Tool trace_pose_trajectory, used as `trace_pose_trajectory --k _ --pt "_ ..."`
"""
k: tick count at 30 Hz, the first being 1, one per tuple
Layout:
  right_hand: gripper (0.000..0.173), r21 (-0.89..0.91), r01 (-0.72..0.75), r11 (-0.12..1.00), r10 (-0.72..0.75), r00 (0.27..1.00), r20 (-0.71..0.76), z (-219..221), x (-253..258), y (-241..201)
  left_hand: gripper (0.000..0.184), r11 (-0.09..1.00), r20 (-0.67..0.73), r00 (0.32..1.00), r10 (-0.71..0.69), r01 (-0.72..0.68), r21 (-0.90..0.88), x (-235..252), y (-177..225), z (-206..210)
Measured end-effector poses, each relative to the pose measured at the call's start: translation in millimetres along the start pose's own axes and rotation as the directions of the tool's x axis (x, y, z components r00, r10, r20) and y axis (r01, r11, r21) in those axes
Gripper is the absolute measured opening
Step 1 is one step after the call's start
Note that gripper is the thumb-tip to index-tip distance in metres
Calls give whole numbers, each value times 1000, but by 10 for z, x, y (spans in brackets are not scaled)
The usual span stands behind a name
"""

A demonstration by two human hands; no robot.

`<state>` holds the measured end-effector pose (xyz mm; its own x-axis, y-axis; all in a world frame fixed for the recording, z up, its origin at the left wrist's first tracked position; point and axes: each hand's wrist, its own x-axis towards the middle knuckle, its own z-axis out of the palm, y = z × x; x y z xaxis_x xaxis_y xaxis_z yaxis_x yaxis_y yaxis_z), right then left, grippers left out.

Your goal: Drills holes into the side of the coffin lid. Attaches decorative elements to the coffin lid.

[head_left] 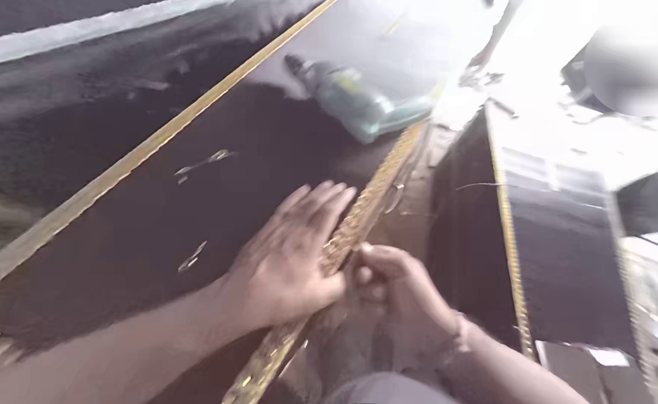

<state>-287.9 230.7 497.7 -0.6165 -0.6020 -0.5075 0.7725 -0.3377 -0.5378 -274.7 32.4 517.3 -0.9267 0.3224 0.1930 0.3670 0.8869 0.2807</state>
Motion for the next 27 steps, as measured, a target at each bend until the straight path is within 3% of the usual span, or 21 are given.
trace_pose_trajectory --k 2,4,6,7,8,9,11,15,18,20,21,22,23,24,25,26,27 --pt "27 -337 150 929 -156 988 11 -94 -12 -67 104 999 -16 999 30 -30 -34 8 -1 3" --pt "23 -666 385 639 -409 903 129 -202 -9 -58 108 996 63 997 34 -29 -79 -1 10 -52" --pt "26 -838 519 167 -564 748 350 -270 2 -19 109 996 134 991 24 -13 -85 -3 7 -131" --pt "23 -828 544 -135 -604 618 504 -323 42 7 108 997 135 991 24 -13 -79 -9 -4 -142" --pt "18 -741 511 -436 -577 473 666 -391 93 12 106 997 125 992 29 -20 -75 -17 -17 -133" --pt "16 -613 443 -654 -496 362 790 -443 122 -6 104 998 115 993 35 -28 -62 -27 -28 -115" --pt "17 -434 324 -841 -367 247 897 -476 137 -52 103 998 112 993 45 -39 -53 -35 -34 -95" --pt "17 -371 213 -904 -323 228 919 -429 157 -45 102 998 119 992 45 -40 -46 -21 -24 -102" --pt "15 -436 269 -859 -400 181 898 -446 253 -8 102 998 115 992 48 -43 -51 -9 -35 -87" --pt "15 -615 453 -645 -594 209 777 -458 351 102 103 998 114 993 40 -34 -47 -8 -22 -89" --pt "17 -704 572 -421 -701 288 653 -427 369 171 103 998 110 993 38 -33 -49 -5 -15 -94" --pt "19 -746 657 -112 -760 427 490 -359 340 216 103 998 108 993 38 -33 -48 2 -7 -100" --pt "20 -703 661 262 -730 612 304 -272 278 230 103 998 106 994 36 -31 -45 9 2 -101" --pt "22 -542 562 625 -600 790 127 -174 210 214 103 999 107 994 31 -27 -39 12 12 -100" --pt "24 -326 376 867 -397 918 3 -84 138 169 104 999 113 993 24 -21 -31 9 20 -96" --pt "24 -143 211 967 -220 974 -51 -36 97 124 104 1000 118 993 20 -17 -21 9 25 -94" --pt "24 -26 111 993 -113 992 -65 -20 80 99 104 1000 122 992 20 -18 -13 7 25 -94"
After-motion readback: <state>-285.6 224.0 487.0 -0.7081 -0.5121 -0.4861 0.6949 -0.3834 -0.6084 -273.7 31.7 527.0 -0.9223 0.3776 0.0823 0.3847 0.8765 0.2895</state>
